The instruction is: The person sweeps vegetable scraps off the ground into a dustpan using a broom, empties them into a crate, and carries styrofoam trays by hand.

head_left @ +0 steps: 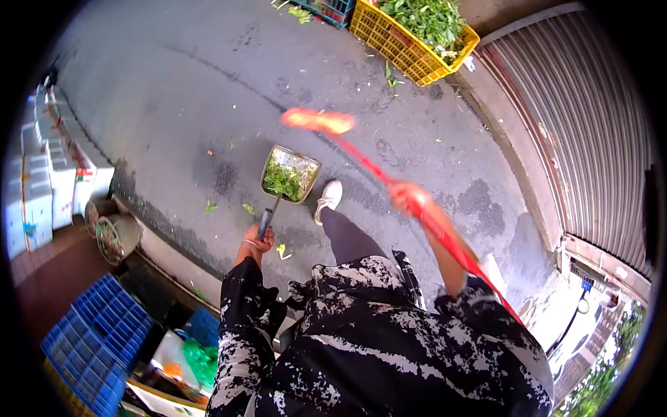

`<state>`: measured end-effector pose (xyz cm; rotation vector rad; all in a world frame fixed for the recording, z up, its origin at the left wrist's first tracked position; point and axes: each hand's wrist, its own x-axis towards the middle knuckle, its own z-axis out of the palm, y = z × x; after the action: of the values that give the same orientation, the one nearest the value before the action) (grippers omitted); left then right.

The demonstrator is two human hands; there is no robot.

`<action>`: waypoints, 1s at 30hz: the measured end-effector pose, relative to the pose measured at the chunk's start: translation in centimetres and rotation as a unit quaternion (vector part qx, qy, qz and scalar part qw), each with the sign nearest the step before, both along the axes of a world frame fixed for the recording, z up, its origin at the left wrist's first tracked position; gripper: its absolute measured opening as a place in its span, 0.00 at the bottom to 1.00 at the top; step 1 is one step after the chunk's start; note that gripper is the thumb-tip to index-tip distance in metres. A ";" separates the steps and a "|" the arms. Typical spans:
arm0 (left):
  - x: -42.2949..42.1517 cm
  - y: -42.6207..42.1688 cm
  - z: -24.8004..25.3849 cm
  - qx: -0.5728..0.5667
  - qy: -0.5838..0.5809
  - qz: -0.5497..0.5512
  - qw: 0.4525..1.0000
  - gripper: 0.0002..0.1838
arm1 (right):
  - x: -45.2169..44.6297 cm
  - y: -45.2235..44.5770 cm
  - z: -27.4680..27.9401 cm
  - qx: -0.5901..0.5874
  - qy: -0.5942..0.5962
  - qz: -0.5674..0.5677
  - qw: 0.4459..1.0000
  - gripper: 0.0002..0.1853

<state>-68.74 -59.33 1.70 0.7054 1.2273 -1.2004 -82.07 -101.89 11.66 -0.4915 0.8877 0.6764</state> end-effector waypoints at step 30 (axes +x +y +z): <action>28.1 -22.0 -1.9 -0.007 0.119 -0.232 0.965 0.08 | 6.9 11.1 15.1 -0.030 0.012 -0.306 0.951 0.12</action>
<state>-40.65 -81.33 -0.20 0.8864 1.2870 -1.7191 -75.16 -90.79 26.78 -0.2372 1.0190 0.0866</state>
